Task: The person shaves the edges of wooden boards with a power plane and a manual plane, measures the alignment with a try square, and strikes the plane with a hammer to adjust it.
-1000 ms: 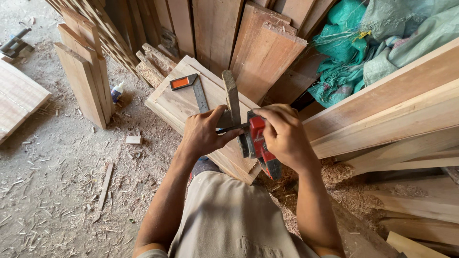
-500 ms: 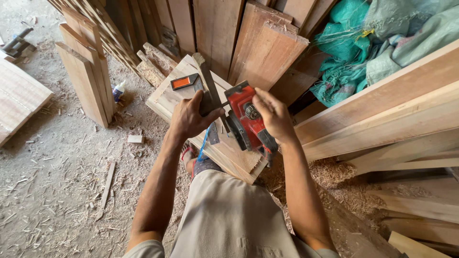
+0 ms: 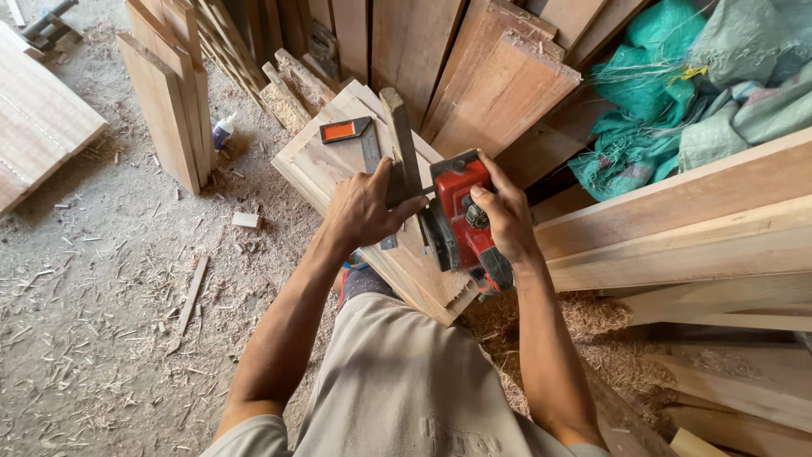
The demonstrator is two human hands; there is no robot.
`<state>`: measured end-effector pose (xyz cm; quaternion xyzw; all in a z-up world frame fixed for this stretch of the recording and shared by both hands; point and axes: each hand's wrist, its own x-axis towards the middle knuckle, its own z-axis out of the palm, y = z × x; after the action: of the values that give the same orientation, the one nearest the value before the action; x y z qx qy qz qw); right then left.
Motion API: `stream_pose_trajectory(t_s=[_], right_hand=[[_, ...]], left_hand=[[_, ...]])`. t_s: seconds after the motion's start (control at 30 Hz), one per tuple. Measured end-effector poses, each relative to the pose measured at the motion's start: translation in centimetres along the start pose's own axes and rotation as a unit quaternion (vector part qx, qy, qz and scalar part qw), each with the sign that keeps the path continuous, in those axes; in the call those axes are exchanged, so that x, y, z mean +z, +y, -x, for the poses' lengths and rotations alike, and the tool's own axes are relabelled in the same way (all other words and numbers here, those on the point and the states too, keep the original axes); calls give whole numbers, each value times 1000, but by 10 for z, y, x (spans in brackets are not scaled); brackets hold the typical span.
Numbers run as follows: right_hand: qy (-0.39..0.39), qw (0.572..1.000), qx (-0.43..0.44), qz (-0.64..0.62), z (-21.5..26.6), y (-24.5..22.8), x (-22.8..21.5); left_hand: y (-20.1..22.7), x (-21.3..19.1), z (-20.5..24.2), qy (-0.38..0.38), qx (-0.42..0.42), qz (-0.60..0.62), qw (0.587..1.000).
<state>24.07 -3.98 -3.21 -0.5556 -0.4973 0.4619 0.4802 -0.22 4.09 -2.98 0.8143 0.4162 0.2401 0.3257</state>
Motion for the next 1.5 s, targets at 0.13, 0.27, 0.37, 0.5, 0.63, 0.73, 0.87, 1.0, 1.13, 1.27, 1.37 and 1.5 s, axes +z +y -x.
stream_pose_trajectory(t_s=[0.13, 0.27, 0.37, 0.5, 0.63, 0.73, 0.87, 1.0, 1.13, 1.27, 1.37, 1.5], right_hand=[[10, 1000, -4, 24, 3, -2, -4], [10, 996, -78, 36, 10, -5, -3], [20, 998, -50, 42, 12, -9, -2], [20, 996, -85, 32, 18, -11, -4], [25, 995, -88, 41, 20, -10, -1], [29, 992, -95, 80, 23, -9, 2], [40, 990, -108, 84, 28, -12, 0], [41, 988, -118, 86, 31, -12, 0], [41, 990, -122, 57, 36, -8, -3], [36, 995, -93, 31, 42, -3, -3], [51, 995, -83, 14, 41, -2, -3], [46, 989, -134, 33, 44, -1, -2]], left_hand=[[9, -7, -4, -64, -24, -12, 998], [12, -10, -4, -32, 45, 4, 998], [16, -9, -3, -69, 3, -47, 997], [22, -1, 1, -80, -25, -36, 996], [18, -2, 9, -1, 68, 15, 998], [12, -7, 10, -47, 50, -39, 997], [16, -3, 11, -28, 55, -17, 998], [19, -8, 10, -33, 102, -8, 994], [25, -3, 7, -65, 23, -15, 998], [30, -4, 10, -36, 81, -18, 996], [32, -3, 5, -54, 55, -56, 995], [33, 4, 6, -43, 34, -76, 996]])
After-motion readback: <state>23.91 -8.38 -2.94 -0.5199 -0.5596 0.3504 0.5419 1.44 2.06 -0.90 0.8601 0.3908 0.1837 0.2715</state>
